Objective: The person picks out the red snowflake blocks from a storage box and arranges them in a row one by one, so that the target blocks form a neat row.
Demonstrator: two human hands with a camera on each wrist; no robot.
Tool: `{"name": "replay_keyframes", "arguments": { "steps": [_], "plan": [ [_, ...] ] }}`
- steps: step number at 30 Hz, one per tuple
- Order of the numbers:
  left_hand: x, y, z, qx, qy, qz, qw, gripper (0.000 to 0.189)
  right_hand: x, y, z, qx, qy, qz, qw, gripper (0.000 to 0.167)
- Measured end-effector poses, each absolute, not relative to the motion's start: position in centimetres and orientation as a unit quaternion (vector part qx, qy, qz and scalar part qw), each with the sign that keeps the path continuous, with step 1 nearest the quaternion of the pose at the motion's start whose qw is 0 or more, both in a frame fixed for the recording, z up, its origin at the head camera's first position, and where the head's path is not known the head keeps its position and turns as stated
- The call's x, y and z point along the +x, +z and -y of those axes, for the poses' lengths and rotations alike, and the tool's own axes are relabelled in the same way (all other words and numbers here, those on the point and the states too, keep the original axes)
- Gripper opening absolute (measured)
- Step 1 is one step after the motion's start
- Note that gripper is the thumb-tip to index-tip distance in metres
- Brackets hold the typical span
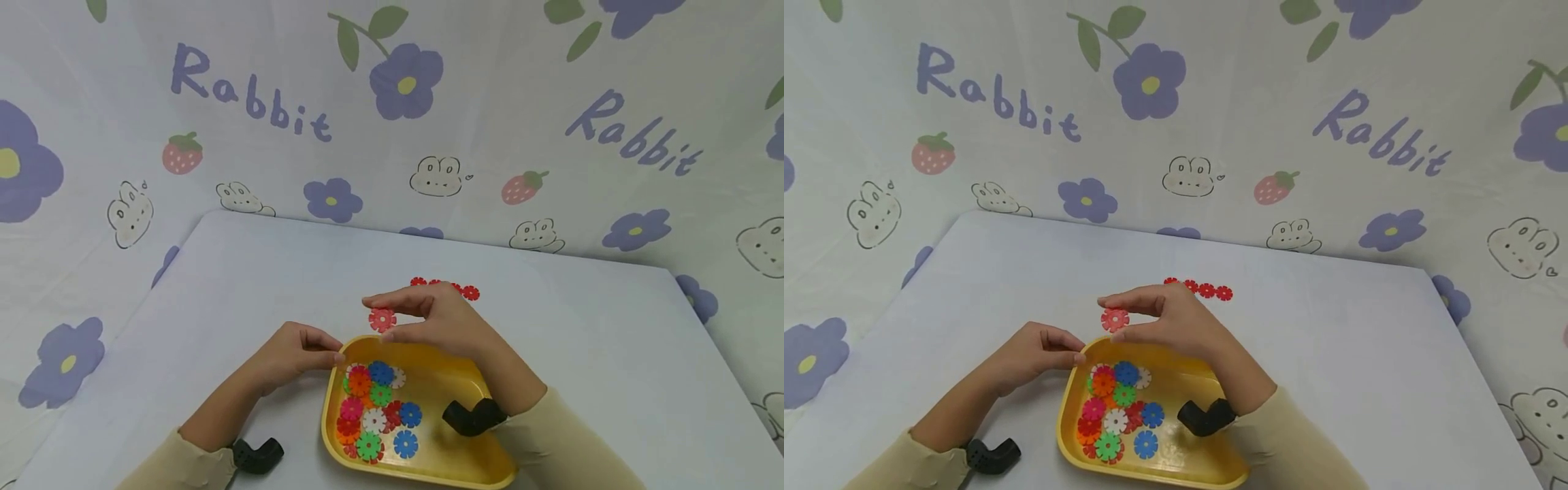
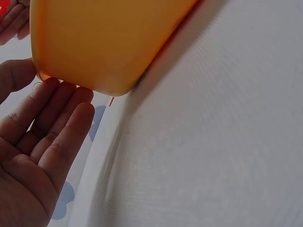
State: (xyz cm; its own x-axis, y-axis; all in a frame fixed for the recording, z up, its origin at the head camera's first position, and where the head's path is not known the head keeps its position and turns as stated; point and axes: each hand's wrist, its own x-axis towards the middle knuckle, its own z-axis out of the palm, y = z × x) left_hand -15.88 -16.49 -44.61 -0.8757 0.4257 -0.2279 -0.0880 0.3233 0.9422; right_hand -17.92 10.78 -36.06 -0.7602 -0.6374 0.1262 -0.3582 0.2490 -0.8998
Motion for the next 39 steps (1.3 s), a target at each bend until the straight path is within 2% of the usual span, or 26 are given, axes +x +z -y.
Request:
{"name": "replay_keyframes", "arguments": {
  "steps": [9, 16, 22, 29, 39],
  "plan": [
    [-15.8, -44.6, 16.4, 0.103, 0.567, -0.786, 0.222, 0.032, -20.3, -34.3, -15.4, -0.262, -0.536, -0.801, 0.047, 0.039],
    [-15.8, -44.5, 16.5, 0.104, 0.569, -0.786, 0.219, 0.034, -22.9, -35.0, -19.9, -0.144, -0.483, -0.864, -0.008, 0.043],
    [-15.8, -44.6, 16.4, 0.101, 0.567, -0.788, 0.219, 0.033, -25.1, -38.2, -23.5, -0.066, -0.434, -0.899, 0.003, 0.052],
    [-15.8, -44.7, 16.4, 0.102, 0.564, -0.790, 0.216, 0.032, -26.8, -42.6, -26.5, -0.002, -0.381, -0.922, 0.065, 0.049],
    [-15.8, -44.5, 16.3, 0.100, 0.562, -0.792, 0.217, 0.031, -27.8, -45.7, -26.7, 0.010, -0.318, -0.941, 0.114, 0.057]
  ]
}}
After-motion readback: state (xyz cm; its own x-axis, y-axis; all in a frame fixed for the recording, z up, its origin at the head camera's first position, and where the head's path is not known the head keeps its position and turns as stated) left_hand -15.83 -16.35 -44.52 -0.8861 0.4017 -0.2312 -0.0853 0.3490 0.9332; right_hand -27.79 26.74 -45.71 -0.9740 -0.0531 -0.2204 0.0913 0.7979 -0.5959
